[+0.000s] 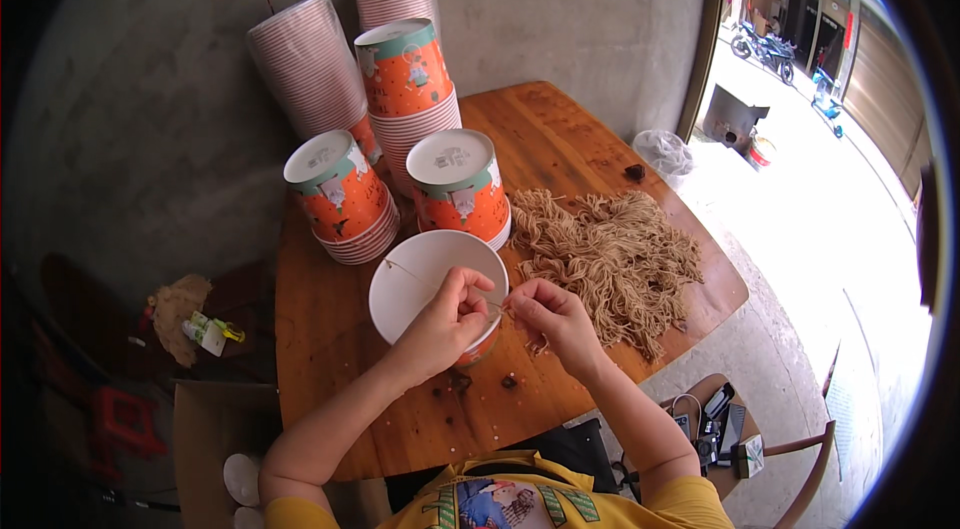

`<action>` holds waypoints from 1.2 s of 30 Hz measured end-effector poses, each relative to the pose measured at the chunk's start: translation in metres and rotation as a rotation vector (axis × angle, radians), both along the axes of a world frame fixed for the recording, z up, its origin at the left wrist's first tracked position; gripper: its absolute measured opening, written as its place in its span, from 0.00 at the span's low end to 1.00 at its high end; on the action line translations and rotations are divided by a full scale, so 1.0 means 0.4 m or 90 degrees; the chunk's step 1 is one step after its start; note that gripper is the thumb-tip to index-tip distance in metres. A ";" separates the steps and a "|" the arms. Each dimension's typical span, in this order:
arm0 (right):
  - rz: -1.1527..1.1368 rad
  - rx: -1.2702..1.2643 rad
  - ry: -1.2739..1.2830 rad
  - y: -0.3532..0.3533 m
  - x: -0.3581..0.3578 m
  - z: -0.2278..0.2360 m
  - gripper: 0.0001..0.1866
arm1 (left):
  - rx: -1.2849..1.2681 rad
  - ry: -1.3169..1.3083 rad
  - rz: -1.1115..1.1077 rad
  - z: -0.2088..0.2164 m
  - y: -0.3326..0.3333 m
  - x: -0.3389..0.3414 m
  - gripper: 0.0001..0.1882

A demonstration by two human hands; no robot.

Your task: The recorder is picking through dried organic fibers to remove debris and placing them into paper cups for packaging.

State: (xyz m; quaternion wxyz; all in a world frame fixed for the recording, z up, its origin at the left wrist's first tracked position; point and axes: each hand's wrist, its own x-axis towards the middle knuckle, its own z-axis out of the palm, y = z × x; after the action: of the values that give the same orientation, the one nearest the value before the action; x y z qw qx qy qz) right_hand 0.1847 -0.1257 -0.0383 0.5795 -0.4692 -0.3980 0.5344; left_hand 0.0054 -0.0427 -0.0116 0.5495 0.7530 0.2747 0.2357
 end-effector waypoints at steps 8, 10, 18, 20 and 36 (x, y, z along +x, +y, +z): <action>-0.014 0.036 -0.019 0.001 0.009 -0.017 0.09 | -0.019 -0.021 0.008 0.012 -0.005 0.004 0.16; -0.011 0.044 -0.009 0.001 0.006 -0.017 0.10 | -0.020 -0.028 0.006 0.010 -0.004 0.005 0.16; -0.078 0.294 -0.535 -0.005 -0.010 0.025 0.09 | -0.051 -0.051 0.017 0.014 -0.008 0.007 0.16; -0.104 0.331 -0.565 0.000 -0.007 0.016 0.09 | -0.051 -0.038 0.013 0.015 -0.010 0.007 0.15; 0.031 0.413 -0.704 -0.001 0.085 0.072 0.07 | 0.411 0.079 0.050 0.026 -0.032 -0.044 0.10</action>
State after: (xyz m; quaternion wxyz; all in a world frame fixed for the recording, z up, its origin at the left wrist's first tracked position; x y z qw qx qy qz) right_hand 0.2186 -0.1263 -0.0094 0.3890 -0.4671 -0.7901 0.0787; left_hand -0.0124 -0.0556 -0.0010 0.2553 0.8899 0.2476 0.2855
